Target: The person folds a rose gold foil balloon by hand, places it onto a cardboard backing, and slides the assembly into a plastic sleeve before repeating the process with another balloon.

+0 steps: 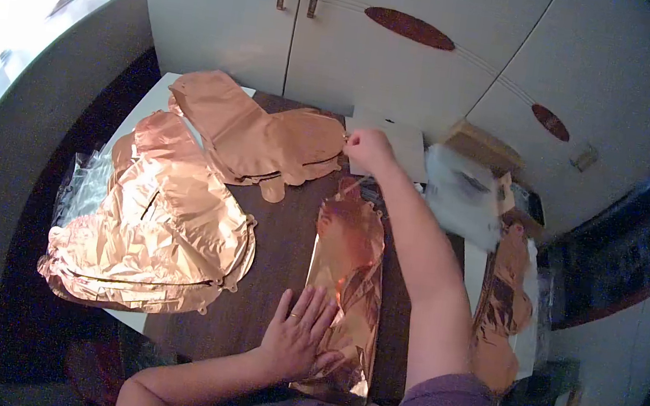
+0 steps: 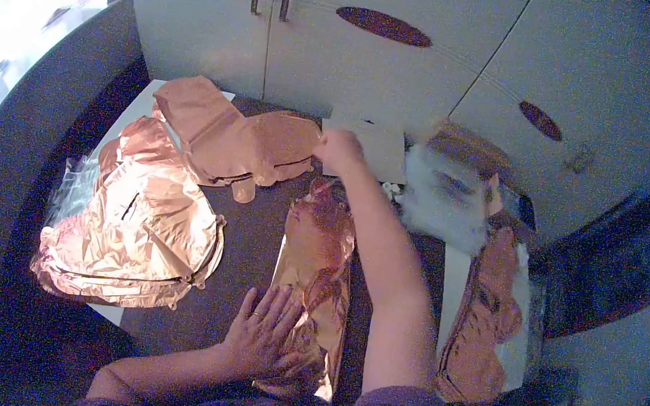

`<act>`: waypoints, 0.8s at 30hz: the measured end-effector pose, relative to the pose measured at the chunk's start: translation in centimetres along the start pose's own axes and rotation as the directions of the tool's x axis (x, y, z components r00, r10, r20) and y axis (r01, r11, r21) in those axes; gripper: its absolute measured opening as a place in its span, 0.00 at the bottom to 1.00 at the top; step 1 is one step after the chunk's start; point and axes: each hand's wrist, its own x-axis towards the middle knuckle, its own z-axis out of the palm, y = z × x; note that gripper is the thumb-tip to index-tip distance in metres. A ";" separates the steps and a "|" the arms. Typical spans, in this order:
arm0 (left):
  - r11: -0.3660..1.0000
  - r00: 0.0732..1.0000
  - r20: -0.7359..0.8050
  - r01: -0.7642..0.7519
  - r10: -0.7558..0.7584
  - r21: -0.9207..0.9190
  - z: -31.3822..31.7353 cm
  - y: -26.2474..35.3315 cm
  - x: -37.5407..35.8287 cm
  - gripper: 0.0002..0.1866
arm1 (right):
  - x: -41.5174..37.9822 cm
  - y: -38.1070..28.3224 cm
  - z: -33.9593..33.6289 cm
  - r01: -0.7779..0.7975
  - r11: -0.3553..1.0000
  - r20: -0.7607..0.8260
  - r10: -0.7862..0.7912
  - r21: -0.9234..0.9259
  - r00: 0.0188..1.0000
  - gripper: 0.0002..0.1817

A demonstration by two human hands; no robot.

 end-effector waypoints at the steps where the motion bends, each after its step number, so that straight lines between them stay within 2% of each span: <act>1: 1.000 1.000 -0.012 0.005 -0.006 -0.026 -0.1 0.0 -0.2 0.46 | 0.6 0.9 -0.5 -0.002 0.999 0.026 0.003 -0.051 1.000 0.09; 2: 0.999 1.000 -0.024 0.009 -0.010 -0.053 -0.2 0.0 -0.3 0.45 | 0.9 1.8 -0.8 -0.003 0.995 0.051 0.008 -0.104 0.999 0.08; 8: 0.994 0.997 -0.074 -0.007 -0.001 -0.105 -0.5 -0.5 -0.7 0.45 | 1.8 6.0 -0.4 0.019 0.985 -0.092 -0.036 -0.174 0.995 0.11; 11: 0.997 0.999 -0.035 -0.014 0.011 -0.081 -0.6 -0.6 -0.5 0.45 | 2.7 6.9 -0.1 0.004 0.972 0.197 0.044 -0.235 0.979 0.12; 14: 0.996 0.999 -0.029 -0.016 0.014 -0.084 -0.7 -0.6 -0.3 0.44 | 3.2 7.6 1.1 0.055 0.928 0.209 0.025 -0.369 0.978 0.13; 17: 0.992 0.999 -0.035 -0.030 0.026 -0.122 -0.5 -0.6 -0.4 0.43 | 1.2 5.6 -0.4 0.089 0.927 0.328 0.038 -0.363 0.944 0.12; 20: 0.995 0.999 -0.052 -0.022 0.017 -0.102 -0.7 -0.5 -0.3 0.42 | -1.3 2.0 -3.7 0.189 0.921 0.552 0.033 -0.342 0.833 0.13; 23: 0.997 0.999 -0.053 -0.013 0.009 -0.075 -0.7 -0.3 -0.3 0.43 | -3.7 2.4 -3.1 0.179 0.952 0.444 -0.052 -0.248 0.894 0.14; 24: 0.998 0.999 -0.052 -0.009 0.005 -0.069 -0.7 -0.3 -0.3 0.43 | -4.1 2.5 -2.8 0.266 0.938 0.365 -0.172 -0.224 0.915 0.14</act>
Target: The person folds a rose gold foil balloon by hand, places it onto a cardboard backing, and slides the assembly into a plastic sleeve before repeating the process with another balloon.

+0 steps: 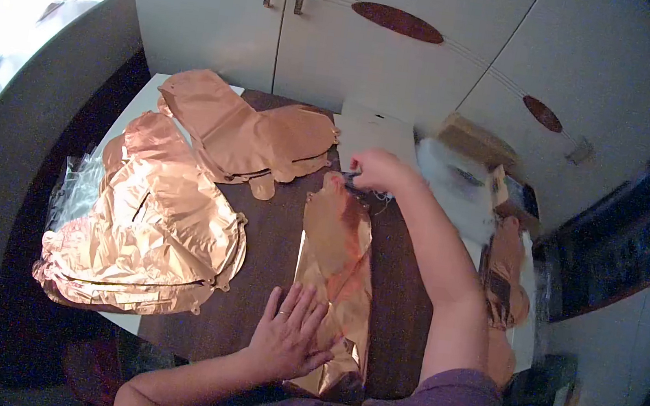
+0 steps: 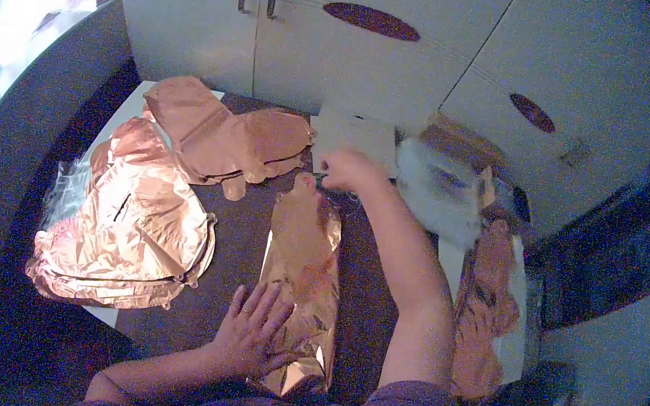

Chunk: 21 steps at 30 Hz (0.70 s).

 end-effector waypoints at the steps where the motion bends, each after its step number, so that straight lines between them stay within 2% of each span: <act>1: 1.000 1.000 -0.004 -0.001 0.001 0.003 0.0 0.0 0.0 0.43 | -0.1 -0.1 0.6 0.090 0.996 -0.111 -0.092 -0.019 0.990 0.14; 2: 1.000 1.000 -0.007 -0.002 0.002 0.006 0.0 0.0 -0.1 0.43 | -0.1 -0.3 1.0 0.176 0.983 -0.217 -0.182 -0.048 0.959 0.14; 5: 1.000 1.000 -0.012 -0.002 0.003 0.016 0.2 0.1 -0.4 0.44 | 0.3 -1.7 1.0 0.110 0.979 -0.105 -0.129 -0.172 0.986 0.13; 8: 1.000 1.000 -0.003 0.011 -0.011 0.006 -0.1 0.1 -0.9 0.45 | 1.1 -0.7 2.4 0.082 0.987 -0.119 -0.098 -0.137 0.988 0.11; 11: 0.998 0.999 0.029 0.018 -0.016 -0.062 -0.2 0.0 -1.5 0.46 | 0.6 -0.3 2.3 -0.063 0.993 -0.092 0.053 -0.104 0.994 0.10; 14: 0.995 1.000 0.014 0.004 -0.003 -0.102 0.2 -0.1 -1.7 0.47 | -0.5 0.2 1.9 0.046 0.997 -0.173 -0.057 -0.065 0.983 0.09; 17: 0.995 1.000 0.018 0.003 -0.001 -0.099 0.3 -0.2 -1.6 0.47 | -0.8 0.7 0.8 -0.109 0.981 -0.147 0.133 0.163 0.980 0.11; 21: 1.000 0.999 0.027 0.019 -0.019 0.020 -0.4 0.4 -1.4 0.45 | 1.8 4.6 1.7 -0.274 0.944 -0.308 0.320 0.185 0.896 0.18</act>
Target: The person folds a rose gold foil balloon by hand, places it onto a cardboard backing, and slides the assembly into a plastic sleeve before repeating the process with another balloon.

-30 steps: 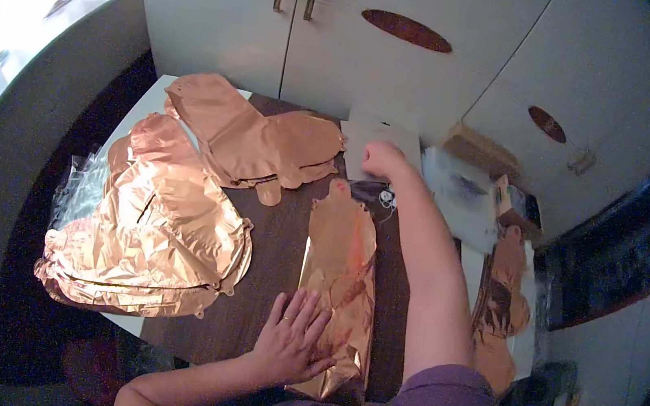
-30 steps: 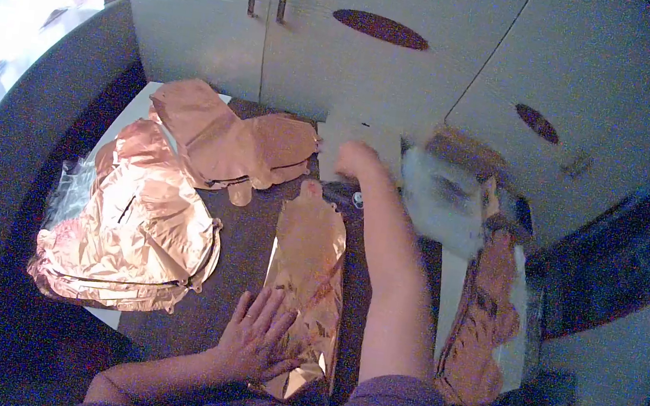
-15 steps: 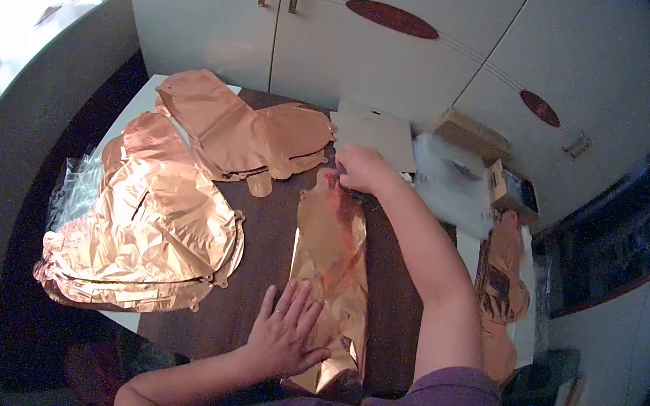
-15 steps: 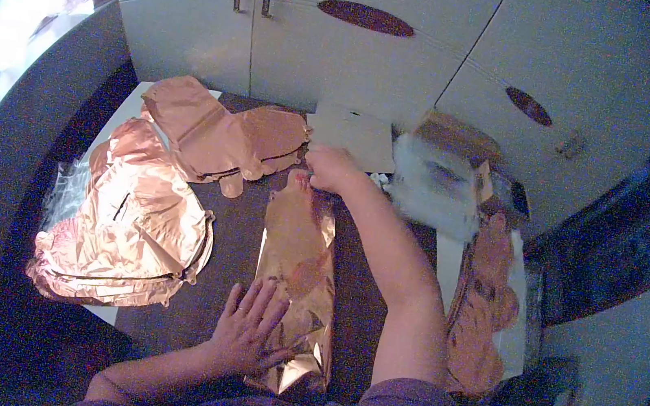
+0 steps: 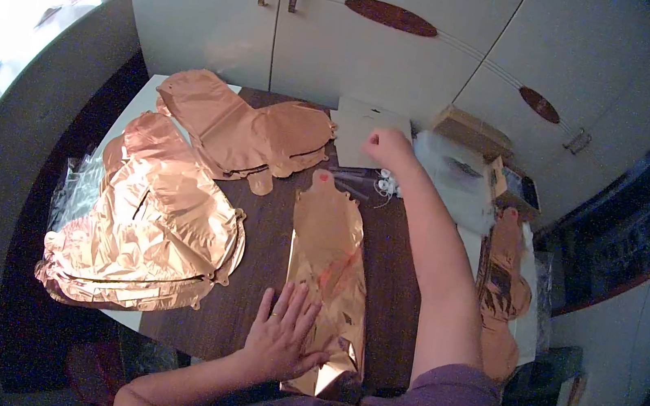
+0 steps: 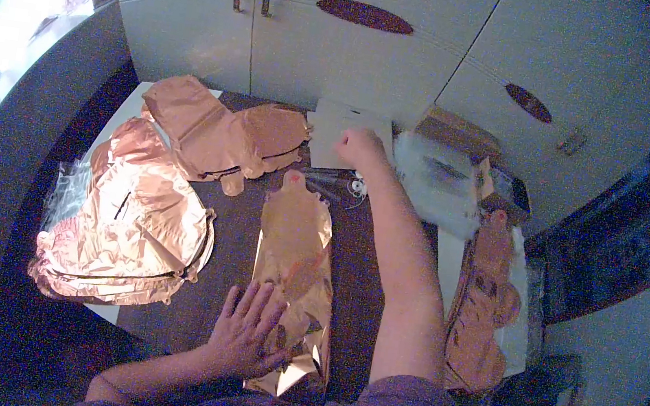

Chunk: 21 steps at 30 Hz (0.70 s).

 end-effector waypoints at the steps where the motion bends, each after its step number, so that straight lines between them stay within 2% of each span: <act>1: 1.000 1.000 0.005 -0.005 0.005 -0.010 0.0 0.1 0.0 0.45 | 0.6 0.5 0.8 -0.035 0.999 -0.056 0.036 0.014 0.998 0.20; 2: 1.000 1.000 0.010 -0.009 0.009 -0.019 0.1 0.1 -0.1 0.45 | 1.3 1.0 1.4 -0.068 0.997 -0.111 0.071 0.030 0.991 0.23; 5: 0.999 1.000 0.012 -0.022 0.022 -0.030 0.2 0.1 0.0 0.45 | 0.5 0.4 2.3 -0.164 0.986 -0.128 0.161 -0.014 0.979 0.27; 8: 0.998 0.999 0.034 -0.036 0.038 -0.056 0.3 -0.1 0.2 0.46 | 4.2 4.5 6.2 -0.146 0.989 -0.124 0.145 0.002 0.982 0.29; 11: 0.996 0.998 0.050 -0.044 0.048 -0.074 0.5 -0.2 0.4 0.46 | 2.8 1.6 2.4 -0.244 0.968 0.114 0.237 0.053 0.965 0.31; 14: 0.994 0.998 0.043 -0.040 0.045 -0.102 0.5 -0.5 0.4 0.46 | 1.9 0.6 2.1 -0.062 0.989 0.050 0.070 -0.133 0.996 0.34; 15: 0.992 0.998 0.040 -0.039 0.044 -0.116 0.5 -0.5 0.4 0.46 | 1.3 0.3 1.8 0.066 0.987 -0.003 -0.067 -0.145 0.998 0.34; 17: 0.993 0.998 0.039 -0.042 0.047 -0.111 0.5 -0.4 0.3 0.45 | -0.3 -0.3 1.3 0.310 0.933 -0.095 -0.331 -0.182 0.939 0.34; 20: 0.996 0.999 0.027 -0.043 0.045 -0.077 0.3 -0.2 0.5 0.44 | -0.6 -1.3 0.7 0.403 0.899 0.187 -0.372 -0.171 0.909 0.27; 21: 0.997 0.999 0.020 -0.043 0.044 -0.059 0.1 -0.2 0.5 0.44 | -0.6 -1.3 0.8 0.399 0.899 0.207 -0.362 -0.179 0.909 0.24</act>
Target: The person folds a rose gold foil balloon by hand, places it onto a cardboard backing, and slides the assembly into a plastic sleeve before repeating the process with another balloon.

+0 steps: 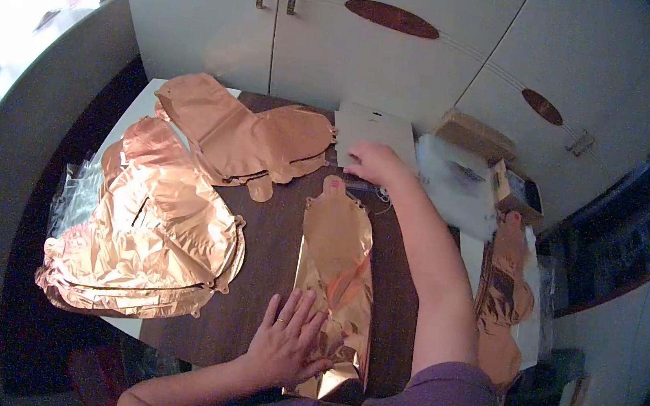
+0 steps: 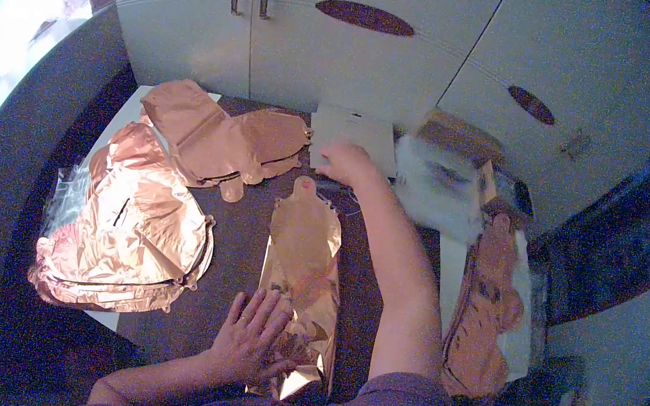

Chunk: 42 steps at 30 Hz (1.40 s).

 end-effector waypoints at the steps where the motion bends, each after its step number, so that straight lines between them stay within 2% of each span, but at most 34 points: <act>1: 1.000 1.000 0.004 0.000 0.000 0.009 -0.1 0.0 0.0 0.44 | 0.1 -0.1 0.1 -0.002 1.000 0.020 0.002 -0.007 1.000 0.21; 2: 1.000 1.000 0.008 0.001 -0.002 0.017 -0.2 0.0 0.0 0.44 | 0.3 -0.4 0.1 -0.002 1.000 0.041 0.003 -0.014 0.999 0.18; 5: 1.000 1.000 0.013 0.015 -0.015 0.023 -0.3 0.2 0.1 0.44 | 0.1 -1.5 -0.5 -0.150 0.978 0.082 0.163 -0.143 0.983 0.13; 6: 1.000 1.000 0.017 0.020 -0.020 0.022 -0.2 0.3 0.1 0.44 | -0.3 -1.5 -0.6 -0.120 0.967 -0.103 0.099 -0.226 0.990 0.12; 8: 1.000 1.000 0.013 0.007 -0.007 0.016 -0.3 0.2 0.0 0.45 | -1.0 -1.1 -1.4 -0.107 0.910 -0.438 -0.087 -0.400 0.895 0.10; 11: 0.999 0.999 -0.031 -0.005 0.007 0.050 0.0 0.2 -0.1 0.45 | -3.3 -2.4 -5.5 -0.105 0.971 -0.776 -0.104 -0.214 0.623 0.06; 13: 0.998 0.998 -0.057 -0.010 0.014 0.061 0.4 0.2 -0.3 0.45 | -7.0 -6.1 -9.0 -0.052 0.997 -0.812 0.077 0.057 0.579 0.05; 14: 0.998 0.997 -0.072 -0.010 0.014 0.057 0.6 0.2 -0.3 0.44 | -8.5 -7.7 -10.1 -0.015 0.982 -0.813 0.163 0.187 0.559 0.04; 17: 0.998 0.996 -0.090 -0.016 0.021 0.055 1.0 0.0 -0.6 0.45 | -12.6 -10.3 -9.5 0.064 0.972 -0.791 0.143 0.224 0.595 0.04; 20: 0.998 0.996 -0.089 -0.021 0.027 0.067 1.0 0.0 -0.9 0.45 | -15.2 -12.8 -8.4 0.137 0.953 -0.798 0.143 0.271 0.586 0.04; 21: 0.997 0.996 -0.088 -0.021 0.027 0.072 0.9 0.0 -0.9 0.45 | -15.6 -13.0 -8.0 0.123 0.940 -0.801 0.196 0.317 0.566 0.05; 23: 0.998 0.996 -0.084 -0.019 0.024 0.066 0.9 0.0 -1.0 0.45 | -15.9 -12.5 -6.3 0.095 0.909 -0.796 0.301 0.407 0.526 0.06; 26: 0.998 0.998 -0.063 -0.012 0.016 0.069 0.9 0.1 -1.1 0.45 | -14.7 -8.0 -4.7 -0.048 0.801 -0.656 0.521 0.596 0.547 0.06; 28: 0.997 0.998 -0.062 -0.013 0.018 0.072 0.9 0.2 -1.2 0.45 | -13.7 -5.7 -5.0 -0.123 0.778 -0.648 0.589 0.616 0.483 0.06; 31: 0.998 0.996 -0.083 -0.022 0.027 0.062 0.9 0.2 -1.4 0.45 | -12.9 -3.2 -5.9 -0.014 0.702 -0.630 0.647 0.712 0.430 0.07; 34: 0.998 0.995 -0.097 -0.028 0.032 0.048 0.9 0.1 -1.5 0.45 | -13.8 -3.4 -7.6 0.046 0.697 -0.629 0.614 0.715 0.477 0.07; 37: 0.998 0.993 -0.113 -0.040 0.046 0.051 1.3 -0.2 -1.5 0.44 | -15.6 -5.6 -9.1 0.128 0.637 -0.610 0.631 0.760 0.479 0.07; 40: 0.998 0.989 -0.140 -0.051 0.056 0.041 1.3 -0.4 -1.3 0.44 | -17.1 -6.2 -9.2 0.160 0.625 -0.582 0.560 0.764 0.589 0.07; 42: 0.998 0.988 -0.145 -0.049 0.053 0.028 1.2 -0.4 -1.4 0.43 | -17.5 -6.6 -10.1 0.081 0.483 -0.397 0.602 0.872 0.693 0.06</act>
